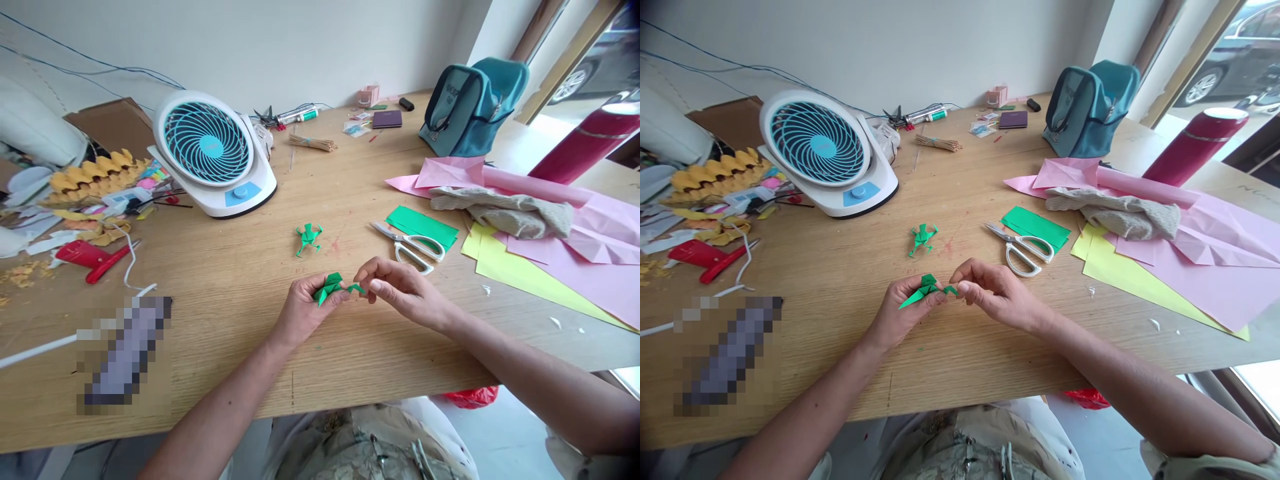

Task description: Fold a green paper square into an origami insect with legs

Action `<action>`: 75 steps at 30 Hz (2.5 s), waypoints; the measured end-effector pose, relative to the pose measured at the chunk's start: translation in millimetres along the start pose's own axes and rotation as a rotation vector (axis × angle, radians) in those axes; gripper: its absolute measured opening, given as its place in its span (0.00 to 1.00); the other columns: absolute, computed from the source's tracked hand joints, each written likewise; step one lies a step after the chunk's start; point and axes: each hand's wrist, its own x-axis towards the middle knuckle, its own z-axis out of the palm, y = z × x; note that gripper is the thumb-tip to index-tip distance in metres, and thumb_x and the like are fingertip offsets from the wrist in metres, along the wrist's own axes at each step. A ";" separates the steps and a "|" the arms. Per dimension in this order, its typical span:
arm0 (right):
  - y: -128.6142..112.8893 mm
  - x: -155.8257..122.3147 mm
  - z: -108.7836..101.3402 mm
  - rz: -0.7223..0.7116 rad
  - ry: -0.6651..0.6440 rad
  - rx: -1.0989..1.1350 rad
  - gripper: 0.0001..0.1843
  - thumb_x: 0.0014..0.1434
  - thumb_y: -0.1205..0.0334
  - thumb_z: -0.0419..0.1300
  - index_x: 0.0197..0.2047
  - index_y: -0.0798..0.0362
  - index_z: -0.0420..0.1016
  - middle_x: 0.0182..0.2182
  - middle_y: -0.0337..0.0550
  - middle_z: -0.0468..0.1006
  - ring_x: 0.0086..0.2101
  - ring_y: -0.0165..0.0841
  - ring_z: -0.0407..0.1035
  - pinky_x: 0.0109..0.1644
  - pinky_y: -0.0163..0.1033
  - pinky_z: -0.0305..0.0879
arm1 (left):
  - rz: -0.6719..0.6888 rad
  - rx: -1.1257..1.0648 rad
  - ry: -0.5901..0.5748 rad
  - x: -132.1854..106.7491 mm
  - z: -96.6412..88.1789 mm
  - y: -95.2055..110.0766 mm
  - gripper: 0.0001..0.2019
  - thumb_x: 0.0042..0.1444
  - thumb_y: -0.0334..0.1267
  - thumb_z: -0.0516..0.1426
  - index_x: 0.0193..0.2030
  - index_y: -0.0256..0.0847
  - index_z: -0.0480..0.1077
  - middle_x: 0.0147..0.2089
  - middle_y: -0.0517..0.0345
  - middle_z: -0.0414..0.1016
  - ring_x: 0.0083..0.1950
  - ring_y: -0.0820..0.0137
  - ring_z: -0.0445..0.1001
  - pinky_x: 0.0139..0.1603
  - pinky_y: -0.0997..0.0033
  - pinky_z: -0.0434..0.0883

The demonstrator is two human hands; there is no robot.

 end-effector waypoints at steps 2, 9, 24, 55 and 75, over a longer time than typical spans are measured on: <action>0.5 0.8 5.9 0.028 0.015 0.078 0.17 0.67 0.47 0.56 0.44 0.54 0.72 0.34 0.42 0.74 0.33 0.30 0.69 0.37 0.37 0.67 | 0.011 -0.002 0.007 0.5 0.6 -1.0 0.12 0.54 0.44 0.64 0.30 0.35 0.74 0.27 0.62 0.67 0.29 0.76 0.62 0.32 0.74 0.60; 14.4 4.1 21.7 -0.033 0.103 0.039 0.11 0.61 0.55 0.65 0.42 0.52 0.71 0.35 0.42 0.76 0.36 0.31 0.70 0.42 0.39 0.69 | 0.083 -0.017 0.064 2.7 3.6 -6.9 0.11 0.53 0.42 0.66 0.29 0.36 0.76 0.28 0.62 0.66 0.33 0.75 0.63 0.35 0.75 0.61; 18.9 10.5 27.3 0.137 0.161 0.265 0.21 0.52 0.46 0.70 0.33 0.54 0.70 0.28 0.37 0.73 0.29 0.28 0.67 0.35 0.37 0.66 | 0.039 0.090 0.059 -5.0 9.0 1.8 0.13 0.50 0.41 0.68 0.36 0.38 0.71 0.31 0.63 0.74 0.30 0.77 0.68 0.32 0.80 0.65; 17.5 12.1 11.4 0.121 0.133 0.137 0.20 0.57 0.52 0.66 0.49 0.53 0.70 0.37 0.43 0.76 0.35 0.31 0.72 0.39 0.38 0.71 | -0.150 -0.292 0.003 0.8 14.9 -10.8 0.14 0.53 0.47 0.66 0.37 0.37 0.77 0.33 0.58 0.77 0.33 0.74 0.73 0.37 0.73 0.72; 22.0 10.0 24.3 0.109 0.240 0.112 0.20 0.57 0.43 0.65 0.33 0.52 0.67 0.28 0.37 0.70 0.28 0.28 0.63 0.34 0.37 0.64 | -0.149 -0.337 -0.058 -3.1 13.1 6.4 0.15 0.55 0.46 0.64 0.40 0.35 0.73 0.36 0.55 0.77 0.36 0.71 0.76 0.37 0.72 0.74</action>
